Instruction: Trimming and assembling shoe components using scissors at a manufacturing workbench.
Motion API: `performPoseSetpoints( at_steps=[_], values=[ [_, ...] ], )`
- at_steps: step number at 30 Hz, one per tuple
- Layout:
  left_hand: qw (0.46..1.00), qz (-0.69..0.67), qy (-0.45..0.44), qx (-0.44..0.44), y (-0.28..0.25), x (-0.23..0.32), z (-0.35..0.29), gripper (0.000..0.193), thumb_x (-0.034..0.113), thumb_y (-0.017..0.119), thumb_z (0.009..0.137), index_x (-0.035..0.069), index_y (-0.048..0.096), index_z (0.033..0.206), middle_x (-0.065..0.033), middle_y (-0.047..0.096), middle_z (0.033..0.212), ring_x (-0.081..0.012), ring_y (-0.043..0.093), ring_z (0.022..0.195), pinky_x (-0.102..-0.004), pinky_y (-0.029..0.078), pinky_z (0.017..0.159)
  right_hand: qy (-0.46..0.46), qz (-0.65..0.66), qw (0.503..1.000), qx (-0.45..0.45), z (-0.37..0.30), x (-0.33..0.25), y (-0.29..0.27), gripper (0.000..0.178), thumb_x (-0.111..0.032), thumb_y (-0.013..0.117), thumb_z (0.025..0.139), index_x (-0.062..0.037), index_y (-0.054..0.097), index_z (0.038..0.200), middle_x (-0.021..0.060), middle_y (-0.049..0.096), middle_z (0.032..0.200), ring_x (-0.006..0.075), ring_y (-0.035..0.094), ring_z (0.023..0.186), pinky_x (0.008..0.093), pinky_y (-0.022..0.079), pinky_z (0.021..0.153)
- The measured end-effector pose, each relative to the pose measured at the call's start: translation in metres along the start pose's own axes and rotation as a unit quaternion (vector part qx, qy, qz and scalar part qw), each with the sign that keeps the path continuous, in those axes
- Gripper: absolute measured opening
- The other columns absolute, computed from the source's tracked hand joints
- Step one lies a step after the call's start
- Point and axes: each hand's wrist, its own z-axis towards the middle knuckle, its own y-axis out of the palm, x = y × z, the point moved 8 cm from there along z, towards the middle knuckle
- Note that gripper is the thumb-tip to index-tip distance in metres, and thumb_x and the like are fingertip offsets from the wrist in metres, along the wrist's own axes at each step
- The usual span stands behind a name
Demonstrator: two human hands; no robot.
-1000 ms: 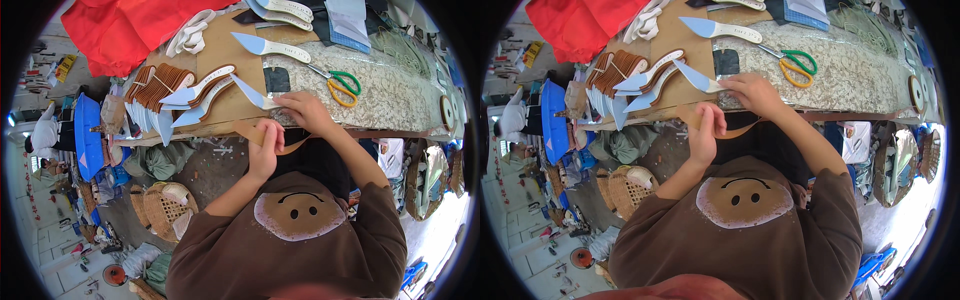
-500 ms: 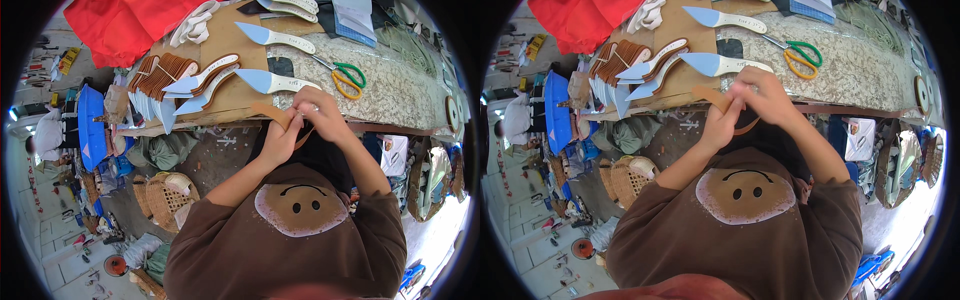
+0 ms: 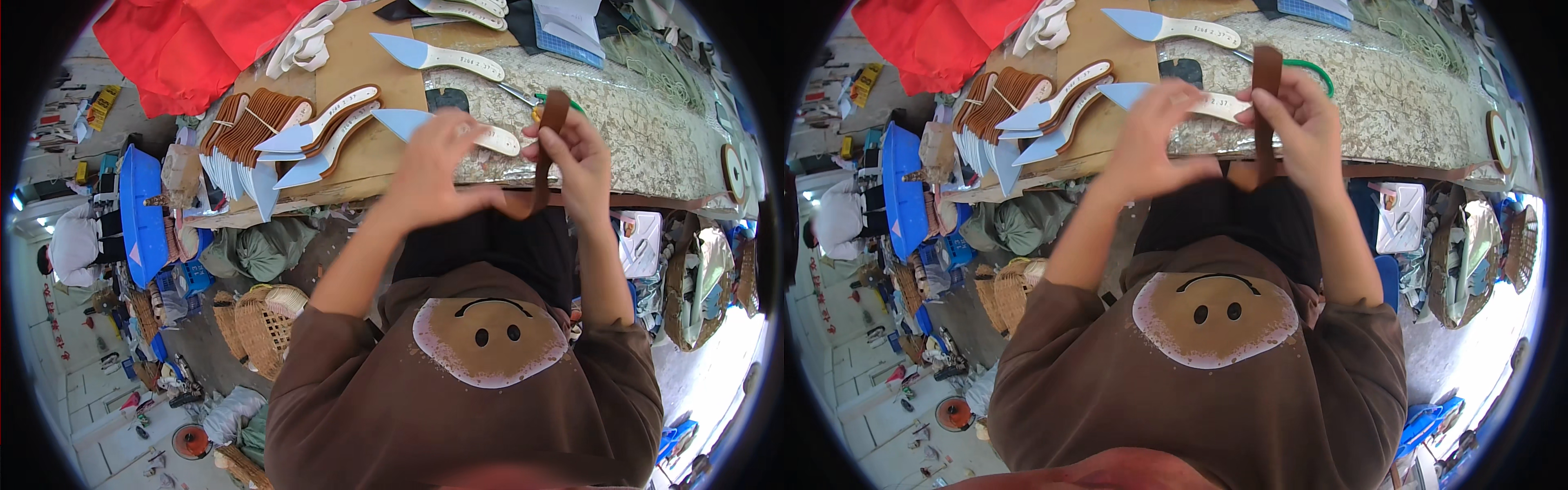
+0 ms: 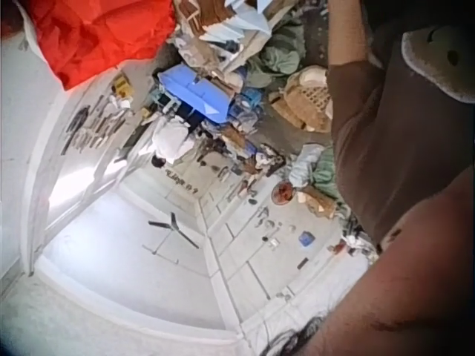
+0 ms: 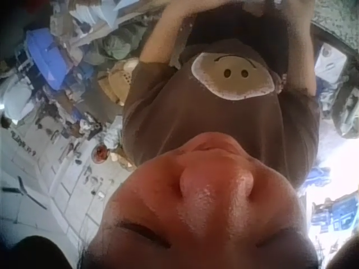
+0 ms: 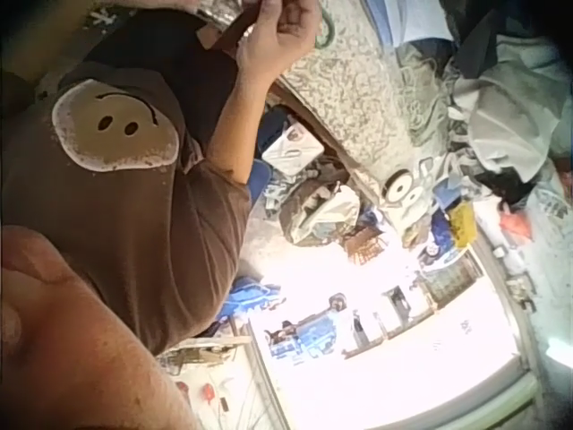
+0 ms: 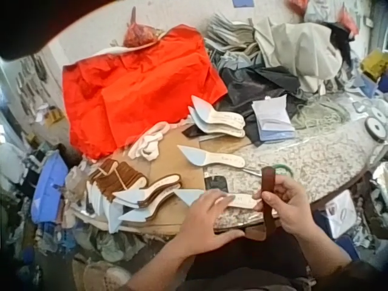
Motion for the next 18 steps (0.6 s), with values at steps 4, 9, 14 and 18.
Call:
performPoseSetpoints(
  at_steps=[4,9,14,18],
  values=[
    [0.895,0.444,-0.015,-0.034,0.008,-0.052,0.026,0.048,0.038,0.068,0.083,0.002,0.061,0.113,-0.0162,0.055,0.123,-0.0355,0.042,0.127,-0.0500,0.036,0.100,0.065,0.028,0.990,-0.122,0.020,-0.005,0.026,0.019,-0.020,0.055,0.100,-0.0017,0.059,0.102,0.0048,0.065,0.088,0.0103,0.063,0.072,0.0224,0.052,0.065],
    [0.947,0.285,-0.133,-0.068,0.007,-0.074,0.008,0.024,0.027,0.068,0.083,0.008,0.060,0.095,-0.0129,0.065,0.090,-0.0338,0.061,0.093,-0.0464,0.048,0.076,0.086,-0.034,0.984,-0.154,0.039,0.008,0.025,0.020,-0.023,0.058,0.099,-0.0030,0.061,0.100,-0.0004,0.063,0.084,0.0040,0.054,0.060,0.0183,0.043,0.052],
    [0.964,0.214,-0.115,0.104,-0.008,-0.053,-0.008,0.017,0.020,0.069,0.083,0.010,0.056,0.087,-0.0102,0.062,0.065,-0.0338,0.060,0.055,-0.0449,0.046,0.051,0.073,-0.080,0.982,-0.156,0.046,-0.011,0.030,0.021,-0.023,0.061,0.097,-0.0028,0.062,0.103,-0.0015,0.059,0.076,0.0034,0.050,0.054,0.0190,0.040,0.046],
    [0.966,0.157,-0.105,0.177,-0.016,-0.063,-0.010,0.016,0.021,0.068,0.085,0.009,0.057,0.086,-0.0111,0.061,0.065,-0.0329,0.061,0.058,-0.0440,0.046,0.052,0.106,-0.139,0.956,-0.237,0.058,0.003,0.057,0.022,-0.024,0.062,0.096,-0.0026,0.064,0.101,-0.0011,0.059,0.076,0.0035,0.050,0.053,0.0195,0.040,0.044]
  ],
)
